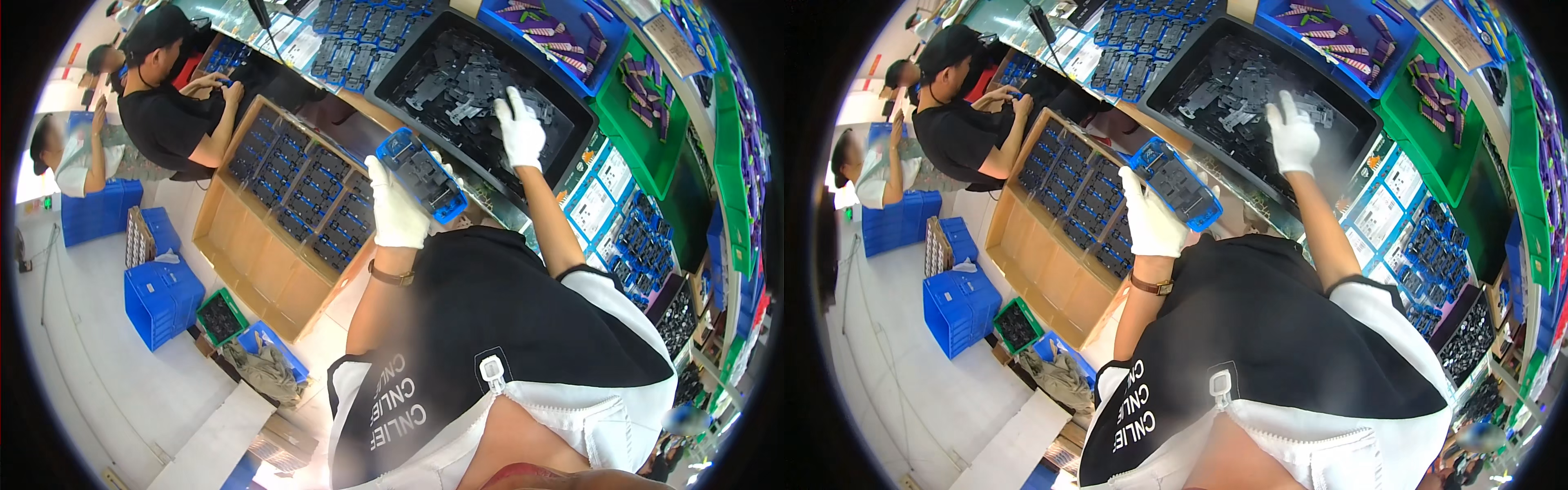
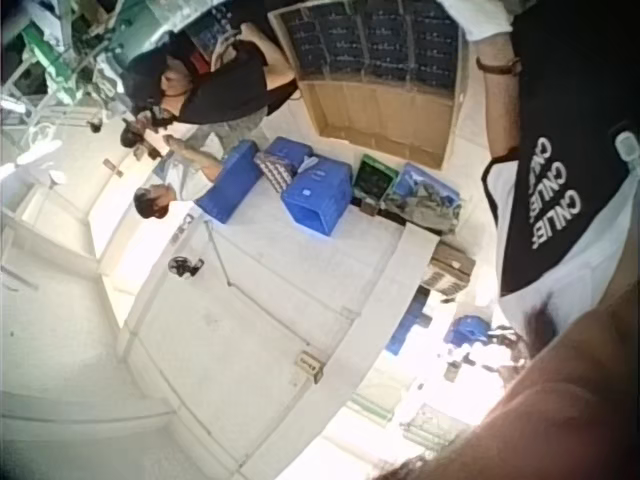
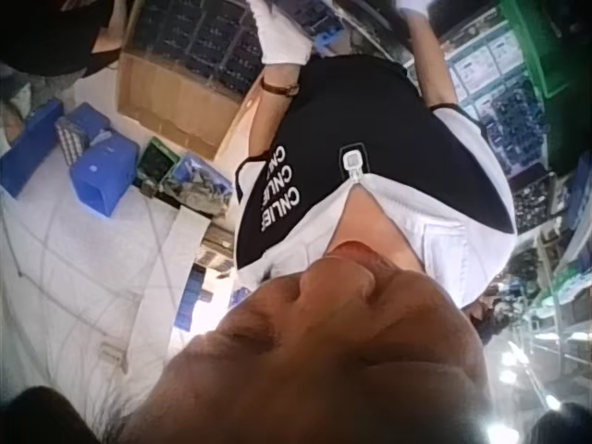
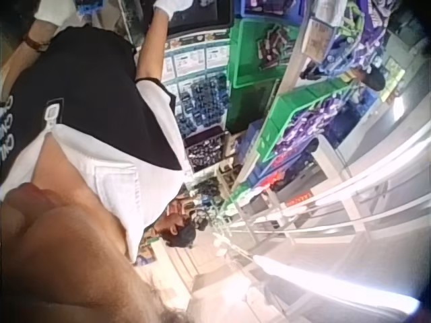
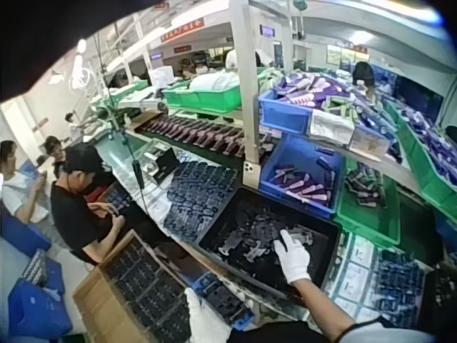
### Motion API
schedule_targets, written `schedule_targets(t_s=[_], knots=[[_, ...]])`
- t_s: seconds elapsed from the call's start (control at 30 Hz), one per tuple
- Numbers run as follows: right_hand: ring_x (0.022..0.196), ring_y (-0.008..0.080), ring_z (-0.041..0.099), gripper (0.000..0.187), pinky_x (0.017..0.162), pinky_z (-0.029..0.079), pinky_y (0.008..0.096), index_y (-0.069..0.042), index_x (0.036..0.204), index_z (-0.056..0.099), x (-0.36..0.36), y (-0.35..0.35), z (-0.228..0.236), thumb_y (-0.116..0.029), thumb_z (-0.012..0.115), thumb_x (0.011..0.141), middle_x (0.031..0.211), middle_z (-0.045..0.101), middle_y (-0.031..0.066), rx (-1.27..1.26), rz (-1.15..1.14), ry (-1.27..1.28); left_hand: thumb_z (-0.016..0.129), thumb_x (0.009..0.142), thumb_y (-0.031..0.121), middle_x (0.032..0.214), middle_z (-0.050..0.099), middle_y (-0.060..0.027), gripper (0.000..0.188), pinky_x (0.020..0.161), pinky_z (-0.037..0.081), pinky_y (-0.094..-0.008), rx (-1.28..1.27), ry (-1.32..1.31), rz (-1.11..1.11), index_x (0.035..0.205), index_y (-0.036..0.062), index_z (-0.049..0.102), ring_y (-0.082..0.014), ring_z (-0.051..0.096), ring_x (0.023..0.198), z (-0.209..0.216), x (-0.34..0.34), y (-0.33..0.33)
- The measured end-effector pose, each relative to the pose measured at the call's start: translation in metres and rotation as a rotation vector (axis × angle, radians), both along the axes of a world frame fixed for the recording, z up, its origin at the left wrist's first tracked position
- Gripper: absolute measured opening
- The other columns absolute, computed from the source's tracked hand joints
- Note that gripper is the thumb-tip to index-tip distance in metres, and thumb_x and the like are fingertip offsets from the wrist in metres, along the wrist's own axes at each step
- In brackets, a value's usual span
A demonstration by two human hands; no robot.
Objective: The person assembles toy car chassis by picking up plastic car bases from a box, taking internal components from a tray, fitting the components into each chassis by hand, and returning the assembled pieces to the box.
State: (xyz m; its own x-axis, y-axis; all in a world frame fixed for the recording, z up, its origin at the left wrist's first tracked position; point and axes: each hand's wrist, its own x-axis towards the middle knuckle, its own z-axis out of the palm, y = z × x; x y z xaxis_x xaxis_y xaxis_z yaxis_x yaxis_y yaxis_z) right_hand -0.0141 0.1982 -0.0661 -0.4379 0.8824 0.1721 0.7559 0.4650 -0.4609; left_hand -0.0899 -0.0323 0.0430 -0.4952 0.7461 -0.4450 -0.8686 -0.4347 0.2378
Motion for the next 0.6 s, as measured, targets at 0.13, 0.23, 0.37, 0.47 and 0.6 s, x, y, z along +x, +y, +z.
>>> schedule_targets(t_s=[0.13,0.23,0.37,0.47,0.6], knots=[[0.088,0.0320,0.063,0.035,0.078,0.051,0.0379,-0.015,0.118,0.063,0.016,-0.053,0.103,-0.028,0.065,0.086,0.103,0.063,0.0163,-0.009,0.312,0.379,0.036,0.088,0.071,0.104,0.061,-0.0134,0.072,0.088,0.048,-0.0504,0.027,-0.002,0.064,0.118,0.0081,0.053,-0.0317,0.059,0.096,-0.008,-0.003,0.002],[0.092,0.0290,0.062,0.041,0.080,0.051,0.0350,-0.010,0.117,0.063,0.027,-0.102,0.155,-0.016,0.072,0.077,0.106,0.062,0.0154,0.198,0.717,0.369,0.032,0.088,0.072,0.112,0.060,-0.0127,0.075,0.094,0.045,-0.0468,-0.019,0.169,0.110,0.121,0.0073,0.054,-0.0297,0.057,0.103,0.004,-0.002,0.017],[0.089,0.0300,0.063,0.043,0.075,0.052,0.0345,-0.010,0.115,0.063,0.019,-0.128,0.152,-0.019,0.075,0.074,0.105,0.062,0.0142,0.062,0.714,0.335,0.030,0.092,0.068,0.124,0.058,-0.0095,0.073,0.102,0.038,-0.0348,-0.165,0.163,0.189,0.127,0.0071,0.051,-0.0239,0.054,0.113,-0.004,0.006,0.026],[0.081,0.0276,0.066,0.043,0.065,0.055,0.0343,-0.013,0.112,0.064,0.016,-0.126,0.138,-0.025,0.077,0.072,0.102,0.063,0.0129,0.194,0.702,0.366,0.028,0.092,0.069,0.127,0.056,-0.0089,0.075,0.103,0.037,-0.0340,-0.299,0.291,0.218,0.129,0.0074,0.051,-0.0226,0.053,0.115,-0.005,0.012,0.028],[0.083,0.0253,0.066,0.044,0.063,0.055,0.0336,-0.015,0.111,0.064,0.016,-0.126,0.132,-0.026,0.077,0.070,0.105,0.062,0.0114,0.239,0.687,0.347,0.029,0.091,0.070,0.127,0.056,-0.0080,0.077,0.104,0.036,-0.0342,-0.331,0.143,0.244,0.129,0.0062,0.051,-0.0216,0.052,0.115,0.010,0.020,0.032]])
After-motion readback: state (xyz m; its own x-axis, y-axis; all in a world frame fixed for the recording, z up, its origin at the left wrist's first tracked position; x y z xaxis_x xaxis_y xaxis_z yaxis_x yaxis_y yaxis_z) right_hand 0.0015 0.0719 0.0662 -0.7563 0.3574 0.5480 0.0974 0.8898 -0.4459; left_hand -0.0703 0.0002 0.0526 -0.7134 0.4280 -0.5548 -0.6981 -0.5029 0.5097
